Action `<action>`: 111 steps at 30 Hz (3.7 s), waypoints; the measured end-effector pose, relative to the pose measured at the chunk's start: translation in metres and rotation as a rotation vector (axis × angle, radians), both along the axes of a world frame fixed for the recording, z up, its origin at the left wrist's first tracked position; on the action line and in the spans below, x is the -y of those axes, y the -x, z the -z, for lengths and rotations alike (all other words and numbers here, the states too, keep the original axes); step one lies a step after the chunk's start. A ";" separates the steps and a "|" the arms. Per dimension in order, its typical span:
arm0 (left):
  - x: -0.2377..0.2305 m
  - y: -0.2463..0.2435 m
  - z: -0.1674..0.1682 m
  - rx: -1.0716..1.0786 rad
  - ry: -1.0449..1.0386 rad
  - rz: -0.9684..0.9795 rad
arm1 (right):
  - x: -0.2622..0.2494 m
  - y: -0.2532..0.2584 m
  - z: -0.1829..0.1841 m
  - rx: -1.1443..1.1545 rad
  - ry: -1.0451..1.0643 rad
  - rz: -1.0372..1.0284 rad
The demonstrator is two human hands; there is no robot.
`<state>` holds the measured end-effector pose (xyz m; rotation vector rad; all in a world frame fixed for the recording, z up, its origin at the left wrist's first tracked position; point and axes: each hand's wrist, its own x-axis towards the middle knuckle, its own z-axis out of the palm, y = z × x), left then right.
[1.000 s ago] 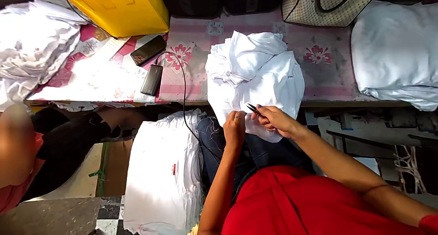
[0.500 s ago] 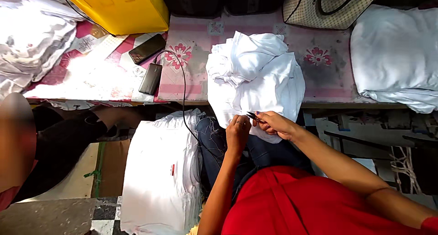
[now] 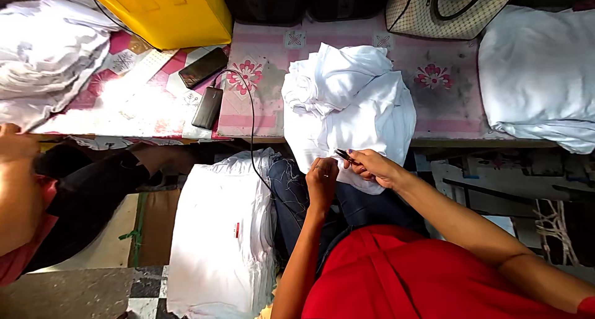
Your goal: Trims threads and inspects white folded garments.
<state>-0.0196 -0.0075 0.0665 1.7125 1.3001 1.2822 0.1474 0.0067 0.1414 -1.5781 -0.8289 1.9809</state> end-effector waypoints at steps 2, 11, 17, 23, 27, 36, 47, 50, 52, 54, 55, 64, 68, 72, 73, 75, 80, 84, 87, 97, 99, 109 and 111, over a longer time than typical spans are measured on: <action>0.000 0.000 0.000 0.025 0.023 0.017 | -0.001 0.000 0.001 -0.035 -0.010 -0.006; 0.002 0.001 0.001 0.071 0.073 0.015 | 0.000 0.001 0.001 -0.076 -0.029 0.028; 0.002 0.002 0.001 0.089 0.085 0.020 | 0.002 0.002 0.004 -0.073 -0.079 0.044; 0.007 0.002 0.006 0.065 0.057 0.041 | 0.004 0.003 0.008 -0.052 -0.069 0.071; 0.013 0.033 -0.026 -0.499 0.474 0.460 | 0.010 -0.010 -0.009 0.035 -0.072 -0.059; -0.068 -0.016 -0.068 -0.480 0.326 0.057 | 0.026 -0.023 -0.015 0.398 -0.649 0.205; -0.013 0.013 -0.065 -0.565 0.314 0.111 | 0.022 -0.053 0.006 0.860 -0.687 -0.005; -0.025 -0.013 -0.035 -0.482 0.008 0.079 | 0.011 -0.031 -0.023 0.701 -0.661 0.024; -0.038 -0.012 -0.045 -0.374 -0.073 0.014 | -0.002 -0.026 -0.061 0.507 -0.599 0.134; -0.055 -0.002 -0.069 -0.214 -0.034 -0.020 | -0.030 -0.025 -0.094 0.347 -0.600 0.188; -0.067 0.005 -0.078 -0.151 -0.006 -0.062 | -0.053 -0.020 -0.105 0.271 -0.639 0.201; -0.080 0.010 -0.046 0.064 0.013 -0.176 | -0.235 0.038 0.013 0.241 -0.856 0.249; -0.061 -0.021 -0.031 -0.240 0.016 -0.059 | -0.184 0.021 0.005 0.072 -0.959 0.427; -0.080 -0.007 -0.037 -0.084 0.148 -0.246 | -0.083 -0.028 -0.003 0.454 -0.953 0.295; -0.085 -0.005 -0.036 -0.051 0.175 -0.242 | -0.064 -0.037 0.003 0.536 -0.945 0.269; -0.093 -0.002 -0.032 -0.106 0.137 -0.214 | -0.034 -0.049 0.015 0.664 -0.938 0.182; -0.089 0.021 -0.076 -0.541 0.617 0.353 | -0.011 -0.054 0.041 0.891 -0.991 0.003; -0.061 -0.025 -0.083 -0.571 0.310 0.323 | -0.029 -0.045 0.047 0.961 -1.058 0.057; -0.065 -0.044 -0.050 -0.526 0.075 0.263 | -0.028 -0.040 0.015 0.767 -0.973 0.037; -0.077 -0.035 -0.086 -0.054 -0.074 0.288 | -0.005 -0.037 -0.010 0.617 -1.117 0.288; -0.071 -0.037 -0.085 -0.085 -0.098 0.321 | -0.005 -0.026 -0.002 0.686 -1.154 0.299; -0.061 -0.029 -0.068 -0.242 -0.264 0.316 | 0.011 -0.020 -0.015 0.860 -1.373 0.284; -0.058 -0.041 -0.063 -0.274 -0.362 0.160 | 0.012 -0.013 -0.011 0.970 -1.453 0.261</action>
